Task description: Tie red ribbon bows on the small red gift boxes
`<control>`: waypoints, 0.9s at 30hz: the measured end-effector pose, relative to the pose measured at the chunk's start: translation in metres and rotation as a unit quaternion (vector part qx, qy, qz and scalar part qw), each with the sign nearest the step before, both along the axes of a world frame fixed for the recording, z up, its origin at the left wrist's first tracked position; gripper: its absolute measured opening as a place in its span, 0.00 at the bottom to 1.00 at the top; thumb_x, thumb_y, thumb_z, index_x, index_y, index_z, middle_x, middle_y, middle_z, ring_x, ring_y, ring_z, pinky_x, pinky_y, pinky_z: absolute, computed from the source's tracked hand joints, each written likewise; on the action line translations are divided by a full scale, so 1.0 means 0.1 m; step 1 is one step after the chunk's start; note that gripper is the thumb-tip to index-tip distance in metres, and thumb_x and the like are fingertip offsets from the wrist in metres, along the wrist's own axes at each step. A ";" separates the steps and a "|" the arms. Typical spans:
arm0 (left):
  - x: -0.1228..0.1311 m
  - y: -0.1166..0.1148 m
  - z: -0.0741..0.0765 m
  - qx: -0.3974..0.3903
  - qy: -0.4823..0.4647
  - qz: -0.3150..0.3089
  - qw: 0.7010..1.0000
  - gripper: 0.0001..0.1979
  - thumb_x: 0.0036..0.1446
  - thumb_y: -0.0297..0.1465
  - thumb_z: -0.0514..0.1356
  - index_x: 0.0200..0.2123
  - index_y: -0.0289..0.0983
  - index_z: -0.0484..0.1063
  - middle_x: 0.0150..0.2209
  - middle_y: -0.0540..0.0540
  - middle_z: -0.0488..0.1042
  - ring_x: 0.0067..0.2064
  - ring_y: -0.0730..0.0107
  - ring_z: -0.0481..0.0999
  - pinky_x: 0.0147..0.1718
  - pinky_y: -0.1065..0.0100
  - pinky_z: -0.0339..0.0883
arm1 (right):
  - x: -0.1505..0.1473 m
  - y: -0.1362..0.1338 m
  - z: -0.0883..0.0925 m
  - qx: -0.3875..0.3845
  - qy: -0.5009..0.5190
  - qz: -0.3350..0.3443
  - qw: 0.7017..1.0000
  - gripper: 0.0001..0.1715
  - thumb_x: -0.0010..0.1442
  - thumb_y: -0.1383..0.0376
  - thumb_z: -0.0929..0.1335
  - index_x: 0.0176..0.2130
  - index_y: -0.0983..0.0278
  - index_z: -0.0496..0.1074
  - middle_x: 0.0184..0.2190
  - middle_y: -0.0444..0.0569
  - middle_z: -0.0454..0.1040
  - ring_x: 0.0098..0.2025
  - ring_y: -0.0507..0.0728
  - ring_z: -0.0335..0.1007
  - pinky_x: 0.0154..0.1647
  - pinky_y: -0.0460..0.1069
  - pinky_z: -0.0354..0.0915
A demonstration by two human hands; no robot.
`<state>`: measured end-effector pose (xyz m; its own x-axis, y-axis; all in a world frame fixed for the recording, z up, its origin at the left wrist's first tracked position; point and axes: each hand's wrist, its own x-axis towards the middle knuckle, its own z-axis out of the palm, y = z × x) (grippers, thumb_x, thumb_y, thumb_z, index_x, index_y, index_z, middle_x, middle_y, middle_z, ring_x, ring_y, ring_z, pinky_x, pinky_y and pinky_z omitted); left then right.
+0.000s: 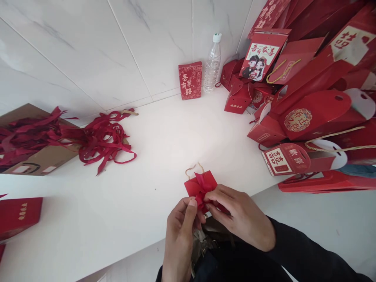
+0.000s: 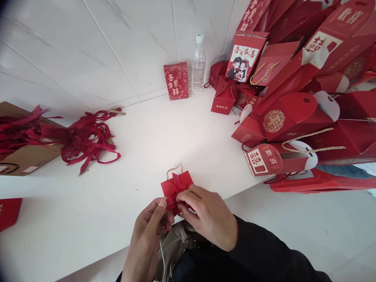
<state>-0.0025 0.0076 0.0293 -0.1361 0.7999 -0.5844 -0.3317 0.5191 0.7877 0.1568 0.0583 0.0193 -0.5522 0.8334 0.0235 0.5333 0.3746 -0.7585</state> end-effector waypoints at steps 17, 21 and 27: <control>-0.05 0.01 0.00 0.046 0.087 -0.026 0.995 0.15 0.61 0.44 0.61 0.32 0.39 0.72 0.31 0.49 0.71 0.35 0.70 0.66 0.35 0.70 0.63 | 0.09 0.08 0.09 0.052 0.044 -0.078 0.995 0.09 0.69 0.70 0.63 0.47 0.58 0.67 0.41 0.49 0.69 0.42 0.57 0.69 0.43 0.52 0.68; -0.12 0.09 -0.03 0.059 0.256 -0.044 0.964 0.16 0.63 0.47 0.57 0.33 0.40 0.72 0.32 0.49 0.73 0.34 0.67 0.67 0.35 0.66 0.61 | 0.03 0.09 0.07 0.021 0.029 -0.082 0.996 0.09 0.71 0.69 0.61 0.46 0.59 0.67 0.40 0.50 0.70 0.40 0.57 0.69 0.41 0.53 0.68; -0.17 0.45 -0.16 0.173 0.439 -0.084 0.878 0.12 0.63 0.40 0.57 0.41 0.41 0.78 0.49 0.41 0.74 0.57 0.52 0.68 0.53 0.52 0.63 | 0.03 0.14 0.08 0.022 -0.018 -0.099 0.995 0.04 0.69 0.67 0.63 0.41 0.59 0.67 0.37 0.48 0.71 0.37 0.58 0.68 0.38 0.53 0.66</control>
